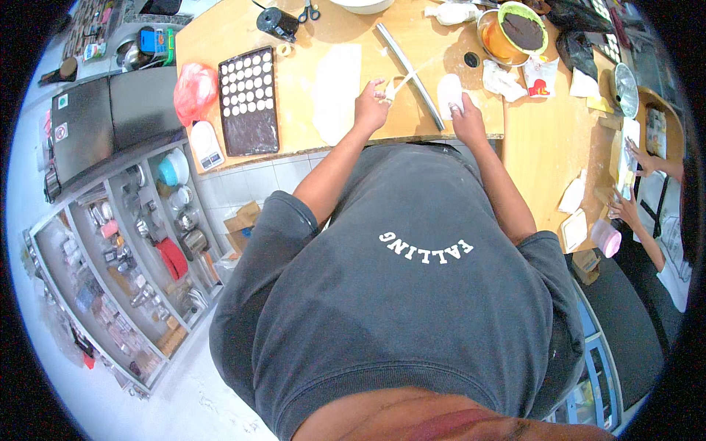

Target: The person uses a rolling pin to flatten dough, then uses a round cutter to create circles of dough, which they place onto a baking sheet.

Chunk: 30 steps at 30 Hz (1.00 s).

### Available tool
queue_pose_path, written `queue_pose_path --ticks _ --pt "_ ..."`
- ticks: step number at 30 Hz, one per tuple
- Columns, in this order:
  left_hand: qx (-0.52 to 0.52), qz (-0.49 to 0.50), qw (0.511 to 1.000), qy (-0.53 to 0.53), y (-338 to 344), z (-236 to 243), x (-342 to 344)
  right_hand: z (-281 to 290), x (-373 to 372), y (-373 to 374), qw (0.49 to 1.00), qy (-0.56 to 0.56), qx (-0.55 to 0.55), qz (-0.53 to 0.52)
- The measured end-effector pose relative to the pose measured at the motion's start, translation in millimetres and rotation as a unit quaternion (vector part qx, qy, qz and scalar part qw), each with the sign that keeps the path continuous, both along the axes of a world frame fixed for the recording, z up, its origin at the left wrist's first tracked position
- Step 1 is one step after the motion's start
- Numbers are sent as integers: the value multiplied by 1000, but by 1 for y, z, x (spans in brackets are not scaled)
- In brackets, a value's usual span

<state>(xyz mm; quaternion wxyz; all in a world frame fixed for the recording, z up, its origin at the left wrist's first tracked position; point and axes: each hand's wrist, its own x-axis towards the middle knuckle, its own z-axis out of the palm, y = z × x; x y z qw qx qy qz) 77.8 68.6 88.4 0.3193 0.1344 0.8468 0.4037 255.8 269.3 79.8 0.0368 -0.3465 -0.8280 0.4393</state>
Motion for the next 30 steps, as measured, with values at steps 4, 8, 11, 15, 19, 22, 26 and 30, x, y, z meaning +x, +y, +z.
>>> queue_pose_path --ticks 4,8,11,15,19,22,26,30 --pt "52 48 997 -43 -5 7 32 5 2 15 999 -27 -15 14" --pt "94 52 994 -17 -8 -16 40 -1 4 35 1000 -17 -12 2" --pt "14 30 999 29 -10 -51 30 -8 -5 45 999 -26 -2 33" --pt "12 0 997 78 11 -41 27 -20 -11 45 997 -39 20 58" --pt "15 -29 987 156 14 -33 30 -9 -15 41 996 -39 -4 76" --pt "-127 -117 957 234 -9 -58 35 0 -23 44 993 -49 -2 107" --pt "-57 -98 957 266 -19 -62 51 -2 -26 54 995 -47 9 92" --pt "-24 -51 962 268 -11 -55 47 -8 -32 59 996 -15 -18 83"
